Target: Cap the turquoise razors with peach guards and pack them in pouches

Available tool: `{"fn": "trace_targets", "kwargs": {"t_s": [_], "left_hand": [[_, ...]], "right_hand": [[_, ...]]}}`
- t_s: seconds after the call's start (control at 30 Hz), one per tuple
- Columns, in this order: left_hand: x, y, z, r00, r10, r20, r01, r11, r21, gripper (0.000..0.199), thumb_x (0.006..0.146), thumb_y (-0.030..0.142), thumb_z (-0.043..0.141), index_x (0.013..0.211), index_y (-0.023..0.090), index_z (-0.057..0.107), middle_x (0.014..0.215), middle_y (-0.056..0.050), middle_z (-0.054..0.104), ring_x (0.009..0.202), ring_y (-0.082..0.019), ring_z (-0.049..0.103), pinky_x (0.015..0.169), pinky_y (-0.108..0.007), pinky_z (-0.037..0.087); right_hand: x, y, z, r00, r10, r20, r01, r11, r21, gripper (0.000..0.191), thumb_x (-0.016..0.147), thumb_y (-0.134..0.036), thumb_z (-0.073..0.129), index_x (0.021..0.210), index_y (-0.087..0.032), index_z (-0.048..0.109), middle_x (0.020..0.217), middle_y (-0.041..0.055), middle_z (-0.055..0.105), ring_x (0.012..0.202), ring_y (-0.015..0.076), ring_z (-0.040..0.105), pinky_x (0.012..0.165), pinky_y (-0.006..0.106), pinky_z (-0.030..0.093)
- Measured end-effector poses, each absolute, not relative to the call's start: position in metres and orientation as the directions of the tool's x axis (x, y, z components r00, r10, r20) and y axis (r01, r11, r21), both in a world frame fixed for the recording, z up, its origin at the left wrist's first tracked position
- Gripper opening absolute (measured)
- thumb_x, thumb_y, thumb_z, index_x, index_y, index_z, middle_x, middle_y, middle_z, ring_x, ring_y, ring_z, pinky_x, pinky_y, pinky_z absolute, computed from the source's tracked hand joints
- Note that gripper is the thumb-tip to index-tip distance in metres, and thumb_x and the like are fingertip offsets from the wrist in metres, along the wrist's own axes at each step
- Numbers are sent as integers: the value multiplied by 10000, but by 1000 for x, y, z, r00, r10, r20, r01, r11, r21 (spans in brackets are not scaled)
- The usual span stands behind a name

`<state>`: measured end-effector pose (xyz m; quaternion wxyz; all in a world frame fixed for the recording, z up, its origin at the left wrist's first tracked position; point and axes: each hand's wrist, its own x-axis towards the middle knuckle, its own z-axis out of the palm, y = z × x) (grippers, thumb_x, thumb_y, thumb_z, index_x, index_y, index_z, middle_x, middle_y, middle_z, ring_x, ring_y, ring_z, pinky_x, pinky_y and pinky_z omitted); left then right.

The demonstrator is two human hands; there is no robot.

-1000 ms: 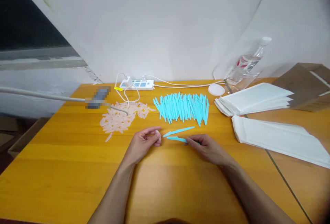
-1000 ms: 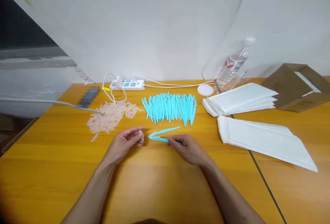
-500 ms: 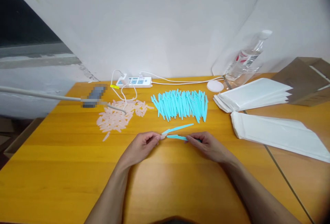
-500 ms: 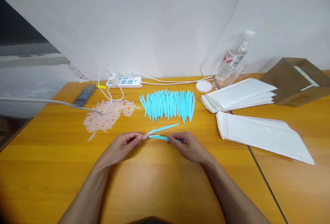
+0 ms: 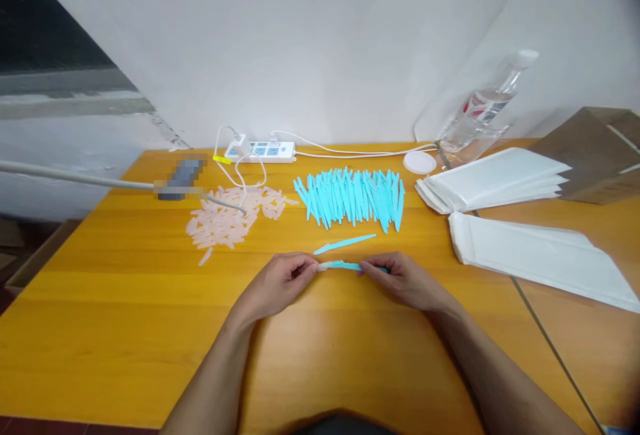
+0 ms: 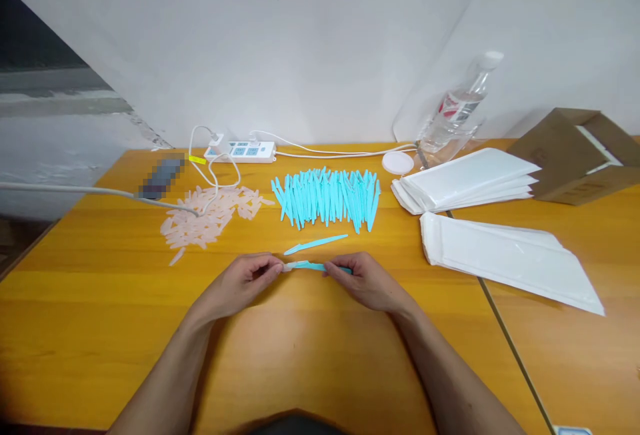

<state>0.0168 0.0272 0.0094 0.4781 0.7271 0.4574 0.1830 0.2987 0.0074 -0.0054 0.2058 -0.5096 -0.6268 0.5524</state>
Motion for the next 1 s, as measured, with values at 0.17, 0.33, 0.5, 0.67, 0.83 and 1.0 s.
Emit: {"fn": "trace_targets", "kwargs": {"t_s": [0.17, 0.33, 0.5, 0.67, 0.83, 1.0], "left_hand": [[8, 31, 10, 493, 856, -157, 535, -155, 830, 386, 1003, 449, 473, 903, 154, 702, 785, 0, 623, 678, -118, 487, 601, -211, 362], [23, 25, 7, 528, 837, -144, 523, -187, 832, 380, 1006, 434, 470, 888, 161, 706, 721, 10, 600, 620, -108, 468, 558, -211, 341], [33, 23, 3, 548, 835, -49, 457, -250, 853, 283, 991, 340, 523, 978, 194, 765, 873, -42, 715, 733, -142, 610, 623, -223, 429], [24, 27, -5, 514, 855, 74, 489, -362, 794, 222, 967, 276, 582, 1029, 230, 790, 1003, -76, 757, 879, -185, 688, 784, -281, 516], [24, 28, -12, 477, 863, 164, 605, -458, 652, 229, 977, 252, 565, 1064, 226, 775, 958, -73, 730, 864, -179, 663, 794, -293, 508], [25, 30, -18, 454, 870, 191, 629, -465, 623, 222, 946, 250, 617, 1121, 237, 753, 970, -70, 685, 881, -181, 636, 763, -282, 496]], "right_hand": [[299, 8, -7, -393, 870, -298, 433, -111, -895, 489, 956, -601, 468, 751, -174, 591, 655, -40, 338, 597, 99, 248, 513, 239, 209], [298, 6, -5, -413, 865, -286, 455, -77, -887, 495, 970, -588, 452, 785, -168, 639, 633, -41, 389, 588, 102, 286, 515, 241, 226], [294, 3, -3, -479, 871, -106, 534, 194, -823, 458, 1025, -479, 404, 906, -188, 737, 711, -2, 570, 628, 132, 463, 574, 249, 349], [287, 12, -20, -497, 819, 287, 643, 569, -512, 312, 1018, -334, 492, 1162, -209, 739, 858, 82, 646, 805, 195, 581, 756, 326, 471], [284, 20, -36, -432, 777, 459, 754, 590, -289, 235, 998, -235, 533, 1120, -180, 727, 1099, 148, 694, 1023, 256, 635, 896, 429, 500], [282, 20, -41, -455, 762, 462, 755, 604, -253, 212, 996, -211, 539, 1114, -202, 715, 1257, 133, 689, 1226, 300, 603, 1020, 513, 470]]}}
